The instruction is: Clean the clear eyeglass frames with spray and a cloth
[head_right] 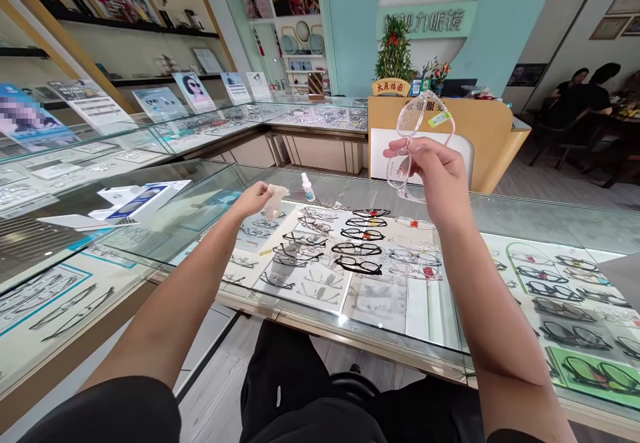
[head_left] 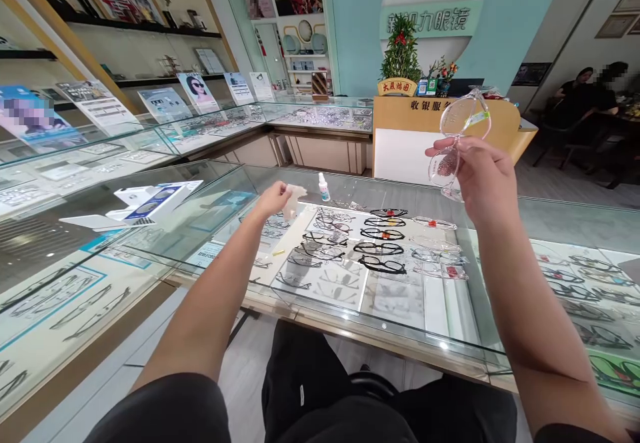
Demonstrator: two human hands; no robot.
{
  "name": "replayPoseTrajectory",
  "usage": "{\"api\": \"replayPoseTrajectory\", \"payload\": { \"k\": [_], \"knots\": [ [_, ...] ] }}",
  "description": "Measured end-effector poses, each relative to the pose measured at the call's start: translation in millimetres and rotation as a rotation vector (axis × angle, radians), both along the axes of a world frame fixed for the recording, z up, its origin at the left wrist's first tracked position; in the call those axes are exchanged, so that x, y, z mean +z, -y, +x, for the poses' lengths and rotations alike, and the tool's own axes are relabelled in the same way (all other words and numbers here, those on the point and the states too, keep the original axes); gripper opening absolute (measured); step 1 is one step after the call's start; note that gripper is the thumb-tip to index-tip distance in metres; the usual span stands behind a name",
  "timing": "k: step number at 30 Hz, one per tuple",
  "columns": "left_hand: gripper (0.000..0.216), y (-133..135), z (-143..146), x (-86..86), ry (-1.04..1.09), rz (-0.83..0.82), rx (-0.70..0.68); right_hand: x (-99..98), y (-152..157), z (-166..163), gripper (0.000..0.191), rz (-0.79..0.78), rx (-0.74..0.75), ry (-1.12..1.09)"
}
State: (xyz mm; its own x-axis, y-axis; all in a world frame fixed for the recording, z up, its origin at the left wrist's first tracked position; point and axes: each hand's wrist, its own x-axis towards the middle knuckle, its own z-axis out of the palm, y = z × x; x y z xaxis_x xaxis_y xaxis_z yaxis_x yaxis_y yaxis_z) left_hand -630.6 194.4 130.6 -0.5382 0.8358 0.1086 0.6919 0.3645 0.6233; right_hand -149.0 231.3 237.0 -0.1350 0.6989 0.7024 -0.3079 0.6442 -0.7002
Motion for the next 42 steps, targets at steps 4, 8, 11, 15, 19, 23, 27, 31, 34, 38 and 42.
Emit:
{"api": "replayPoseTrajectory", "payload": {
  "k": [4, 8, 11, 15, 19, 23, 27, 31, 34, 38, 42],
  "knots": [
    [0.023, -5.6, 8.6, 11.6, 0.272, 0.166, 0.070, -0.2, -1.4, 0.3, 0.024, -0.013, -0.007, 0.007],
    [0.023, -8.7, 29.9, 35.1, 0.509, 0.277, 0.011, -0.8, -1.9, -0.7, 0.021, -0.040, 0.011, 0.038],
    [0.022, -8.2, 58.5, 59.9, 0.718, 0.332, -0.101, 0.0, 0.5, -0.7, 0.020, -0.062, 0.039, 0.080],
    [0.016, -7.2, 115.8, 90.7, 1.104, 0.402, -0.283, 2.9, 7.2, -1.3, 0.021, -0.084, 0.084, 0.117],
    [0.022, -9.8, 182.5, 108.0, 1.137, 0.449, -0.531, 8.0, 15.9, -3.8, 0.021, -0.133, 0.151, 0.098],
    [0.046, -13.8, 235.8, 116.4, 1.073, 0.479, -0.791, 13.8, 22.6, -3.3, 0.020, -0.166, 0.207, 0.039],
    [0.046, -16.3, 266.3, 119.5, 1.023, 0.496, -0.922, 18.8, 24.8, 0.7, 0.022, -0.186, 0.211, -0.015],
    [0.045, -17.4, 280.2, 113.9, 0.999, 0.487, -0.981, 20.8, 23.5, 1.7, 0.025, -0.206, 0.236, -0.031],
    [0.047, -19.3, 284.6, 105.9, 0.991, 0.443, -0.999, 19.2, 20.7, -0.2, 0.026, -0.222, 0.205, -0.008],
    [0.052, -23.3, 289.4, 94.6, 0.913, 0.611, -0.849, 14.2, 14.7, -3.0, 0.024, -0.266, 0.154, -0.022],
    [0.043, -22.5, 296.0, 90.1, 0.759, 0.779, -0.757, 9.8, 11.7, -6.0, 0.025, -0.297, 0.117, -0.037]
  ]
}}
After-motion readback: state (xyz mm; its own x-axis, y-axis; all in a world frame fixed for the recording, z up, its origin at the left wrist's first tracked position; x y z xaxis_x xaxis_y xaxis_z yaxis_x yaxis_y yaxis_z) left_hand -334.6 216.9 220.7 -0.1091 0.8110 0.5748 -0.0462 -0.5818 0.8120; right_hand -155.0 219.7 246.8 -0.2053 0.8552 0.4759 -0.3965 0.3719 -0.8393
